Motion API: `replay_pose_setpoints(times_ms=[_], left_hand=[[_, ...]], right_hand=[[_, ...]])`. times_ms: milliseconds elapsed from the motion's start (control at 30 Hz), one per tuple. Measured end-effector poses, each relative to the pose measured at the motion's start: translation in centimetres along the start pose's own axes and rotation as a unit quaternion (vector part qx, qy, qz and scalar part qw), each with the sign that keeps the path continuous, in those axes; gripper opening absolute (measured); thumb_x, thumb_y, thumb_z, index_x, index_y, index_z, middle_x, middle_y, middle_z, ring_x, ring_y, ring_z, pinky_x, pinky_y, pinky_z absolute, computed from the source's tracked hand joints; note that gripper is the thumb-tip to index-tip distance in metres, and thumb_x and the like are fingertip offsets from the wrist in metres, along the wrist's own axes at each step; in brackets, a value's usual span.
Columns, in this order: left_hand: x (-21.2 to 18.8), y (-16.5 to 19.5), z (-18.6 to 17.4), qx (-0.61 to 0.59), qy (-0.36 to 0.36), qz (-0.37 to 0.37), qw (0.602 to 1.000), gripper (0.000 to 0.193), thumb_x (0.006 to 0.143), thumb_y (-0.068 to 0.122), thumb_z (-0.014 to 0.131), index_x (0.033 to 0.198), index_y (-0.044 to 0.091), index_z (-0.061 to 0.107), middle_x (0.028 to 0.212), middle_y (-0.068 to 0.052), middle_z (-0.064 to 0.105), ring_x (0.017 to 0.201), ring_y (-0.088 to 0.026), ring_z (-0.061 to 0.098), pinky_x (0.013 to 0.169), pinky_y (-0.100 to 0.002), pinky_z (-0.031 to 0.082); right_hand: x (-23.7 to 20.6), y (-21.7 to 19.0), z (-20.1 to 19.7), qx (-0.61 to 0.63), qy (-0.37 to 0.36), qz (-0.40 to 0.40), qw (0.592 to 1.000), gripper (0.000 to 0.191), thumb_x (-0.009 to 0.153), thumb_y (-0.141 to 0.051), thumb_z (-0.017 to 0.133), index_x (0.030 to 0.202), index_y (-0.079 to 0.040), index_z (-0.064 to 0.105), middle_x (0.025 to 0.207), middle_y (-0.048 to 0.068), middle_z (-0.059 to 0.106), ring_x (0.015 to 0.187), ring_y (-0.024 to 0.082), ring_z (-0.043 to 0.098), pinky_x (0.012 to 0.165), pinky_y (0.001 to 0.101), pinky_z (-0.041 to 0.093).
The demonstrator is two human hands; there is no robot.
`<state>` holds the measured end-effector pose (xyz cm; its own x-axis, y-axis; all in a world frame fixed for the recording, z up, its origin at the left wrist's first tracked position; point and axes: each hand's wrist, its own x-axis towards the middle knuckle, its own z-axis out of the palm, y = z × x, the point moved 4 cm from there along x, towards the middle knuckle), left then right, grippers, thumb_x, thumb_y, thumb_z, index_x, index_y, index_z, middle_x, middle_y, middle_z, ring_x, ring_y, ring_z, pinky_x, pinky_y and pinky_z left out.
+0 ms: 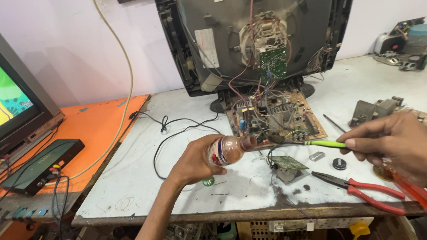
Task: The person pours liquid from a plastic bottle onto a green circuit board and scrubs the board with a toothbrush, working over the components and edges. They then hold the board and use a soldering iron on its underside at the workbench.
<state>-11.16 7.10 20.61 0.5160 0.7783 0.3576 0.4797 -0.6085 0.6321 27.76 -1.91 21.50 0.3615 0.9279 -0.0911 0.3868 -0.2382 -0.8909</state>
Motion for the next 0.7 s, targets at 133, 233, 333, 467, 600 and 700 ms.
replay_pose_setpoints(times_ms=[133,233,333,467,600,700], left_hand=[[-0.2,-3.5,-0.7,-0.079,0.064,-0.016,0.995,0.081,0.055,0.009,0.095,0.128,0.007,0.062,0.115,-0.008,0.074,0.106,-0.02,0.072,0.099,-0.034,0.055],[-0.9,-6.7,-2.2,-0.154,0.195,-0.061,0.967,0.067,0.062,0.01,0.093,0.122,0.006,0.065,0.106,-0.01,0.074,0.094,-0.021,0.071,0.085,-0.034,0.059],[-2.0,-9.2,-3.0,-0.165,0.292,-0.114,0.935,0.058,0.064,0.013,0.091,0.115,0.004,0.065,0.102,-0.008,0.076,0.09,-0.018,0.074,0.081,-0.031,0.06],[-2.7,-10.8,-2.7,-0.16,0.318,-0.166,0.92,0.054,0.066,0.017,0.09,0.113,0.004,0.064,0.1,-0.008,0.075,0.088,-0.018,0.072,0.079,-0.033,0.058],[-3.0,-11.3,-2.1,-0.154,0.34,-0.186,0.909,0.054,0.07,0.02,0.089,0.113,0.002,0.061,0.102,-0.011,0.074,0.089,-0.02,0.072,0.081,-0.034,0.058],[-3.1,-11.7,-1.5,-0.117,0.354,-0.188,0.909,0.069,0.067,0.022,0.091,0.122,0.002,0.055,0.107,-0.012,0.072,0.093,-0.021,0.072,0.085,-0.034,0.059]], right_hand=[[1.5,2.2,0.4,0.098,-0.008,0.054,0.994,0.02,0.09,0.003,0.067,0.105,0.009,0.08,0.065,0.022,0.063,0.047,0.021,0.044,0.042,0.0343,0.034],[2.0,3.5,0.5,0.101,-0.009,0.059,0.993,0.02,0.092,0.005,0.07,0.11,0.008,0.077,0.069,0.024,0.066,0.048,0.022,0.046,0.042,0.0344,0.037],[1.9,4.9,0.4,0.083,0.019,0.049,0.995,0.021,0.089,0.007,0.069,0.106,0.009,0.08,0.066,0.022,0.063,0.049,0.022,0.044,0.046,0.0349,0.034],[1.5,5.9,1.0,0.019,0.03,0.031,0.999,0.019,0.086,0.006,0.072,0.103,0.009,0.083,0.069,0.025,0.07,0.051,0.021,0.05,0.049,0.0354,0.038],[0.6,6.0,1.5,-0.067,0.036,0.018,0.997,0.016,0.088,0.0,0.078,0.101,0.003,0.085,0.071,0.019,0.073,0.051,0.021,0.055,0.05,0.0364,0.045],[-0.4,5.8,1.6,-0.169,0.047,0.025,0.984,0.017,0.093,-0.008,0.08,0.107,-0.004,0.089,0.069,0.02,0.074,0.049,0.023,0.053,0.049,0.037,0.04]])
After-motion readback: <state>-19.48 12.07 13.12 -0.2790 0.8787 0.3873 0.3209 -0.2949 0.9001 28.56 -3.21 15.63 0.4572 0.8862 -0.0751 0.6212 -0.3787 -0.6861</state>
